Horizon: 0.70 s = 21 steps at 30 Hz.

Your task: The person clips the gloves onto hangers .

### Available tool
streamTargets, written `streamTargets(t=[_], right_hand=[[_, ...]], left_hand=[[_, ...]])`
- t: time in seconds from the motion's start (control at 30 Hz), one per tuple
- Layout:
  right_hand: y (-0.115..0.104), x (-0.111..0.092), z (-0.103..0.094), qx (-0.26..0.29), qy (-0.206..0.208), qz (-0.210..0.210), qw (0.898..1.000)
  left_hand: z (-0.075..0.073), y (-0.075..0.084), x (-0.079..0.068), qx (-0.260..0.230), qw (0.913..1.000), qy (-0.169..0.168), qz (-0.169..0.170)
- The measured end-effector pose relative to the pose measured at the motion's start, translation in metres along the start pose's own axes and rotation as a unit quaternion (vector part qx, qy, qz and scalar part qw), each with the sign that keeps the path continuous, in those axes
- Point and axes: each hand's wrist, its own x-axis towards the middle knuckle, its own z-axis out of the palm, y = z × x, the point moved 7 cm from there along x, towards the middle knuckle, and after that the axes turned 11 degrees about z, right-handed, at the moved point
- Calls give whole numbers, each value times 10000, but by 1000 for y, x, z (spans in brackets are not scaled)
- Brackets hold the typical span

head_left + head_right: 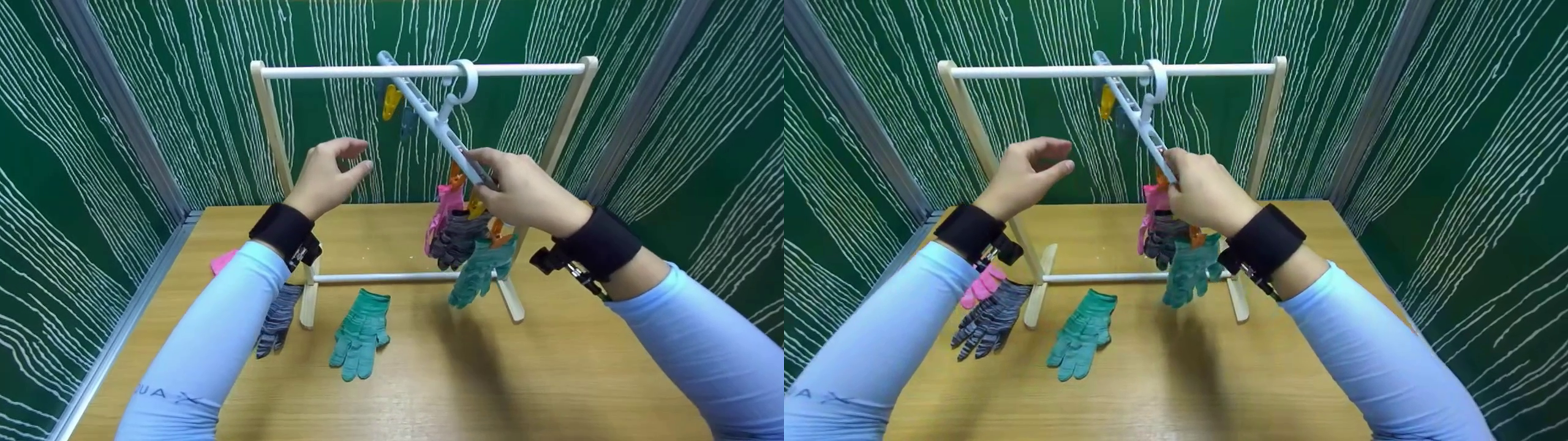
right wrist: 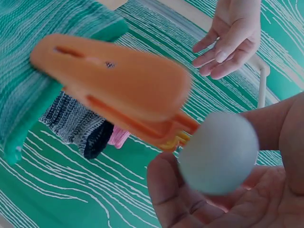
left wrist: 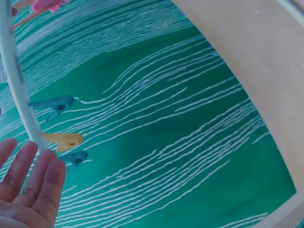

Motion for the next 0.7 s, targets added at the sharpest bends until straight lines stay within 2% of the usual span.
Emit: streamTargets(t=[0.3, 0.7], right_hand=[[5, 4, -7, -137, -62, 113, 9998], [12, 12, -15, -452, -244, 163, 9985]], left_hand=[[-14, 17, 16, 607, 9977, -28, 298], [-22, 31, 29, 1418, 9883, -360, 440]])
